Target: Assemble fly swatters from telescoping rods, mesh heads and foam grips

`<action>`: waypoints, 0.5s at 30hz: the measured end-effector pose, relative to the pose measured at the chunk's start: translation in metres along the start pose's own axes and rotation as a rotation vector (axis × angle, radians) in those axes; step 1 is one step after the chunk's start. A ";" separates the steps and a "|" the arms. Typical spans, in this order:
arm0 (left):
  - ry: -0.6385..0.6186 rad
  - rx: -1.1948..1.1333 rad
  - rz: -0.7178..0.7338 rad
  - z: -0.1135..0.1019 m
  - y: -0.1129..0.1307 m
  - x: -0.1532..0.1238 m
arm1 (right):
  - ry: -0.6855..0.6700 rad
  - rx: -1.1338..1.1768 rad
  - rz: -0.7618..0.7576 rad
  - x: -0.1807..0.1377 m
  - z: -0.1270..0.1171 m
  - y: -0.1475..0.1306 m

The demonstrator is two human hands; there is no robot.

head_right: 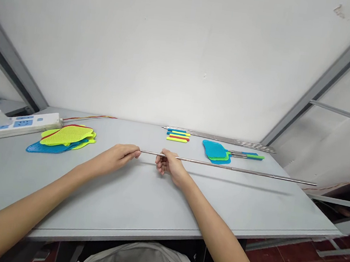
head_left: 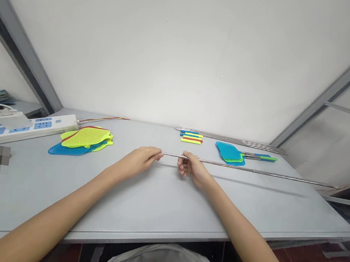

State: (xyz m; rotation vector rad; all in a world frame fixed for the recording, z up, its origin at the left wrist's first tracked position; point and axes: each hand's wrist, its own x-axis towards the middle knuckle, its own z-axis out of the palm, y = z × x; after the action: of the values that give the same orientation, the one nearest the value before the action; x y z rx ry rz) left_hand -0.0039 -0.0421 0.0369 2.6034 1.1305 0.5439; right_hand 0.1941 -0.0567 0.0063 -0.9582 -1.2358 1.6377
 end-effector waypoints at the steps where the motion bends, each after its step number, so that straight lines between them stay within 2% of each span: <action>1: 0.004 -0.004 -0.009 0.000 0.000 0.000 | 0.002 0.006 0.003 0.000 0.000 0.000; 8: 0.005 -0.123 -0.037 0.001 0.004 0.001 | -0.030 0.005 0.051 0.001 0.000 0.002; 15: -0.051 -0.275 -0.056 0.017 0.001 0.001 | -0.022 -0.018 0.013 0.002 -0.001 0.007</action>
State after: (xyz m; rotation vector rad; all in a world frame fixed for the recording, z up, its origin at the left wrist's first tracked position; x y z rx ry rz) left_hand 0.0044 -0.0437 0.0226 2.3312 1.0297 0.5729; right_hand 0.1927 -0.0558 -0.0012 -0.9639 -1.2631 1.6538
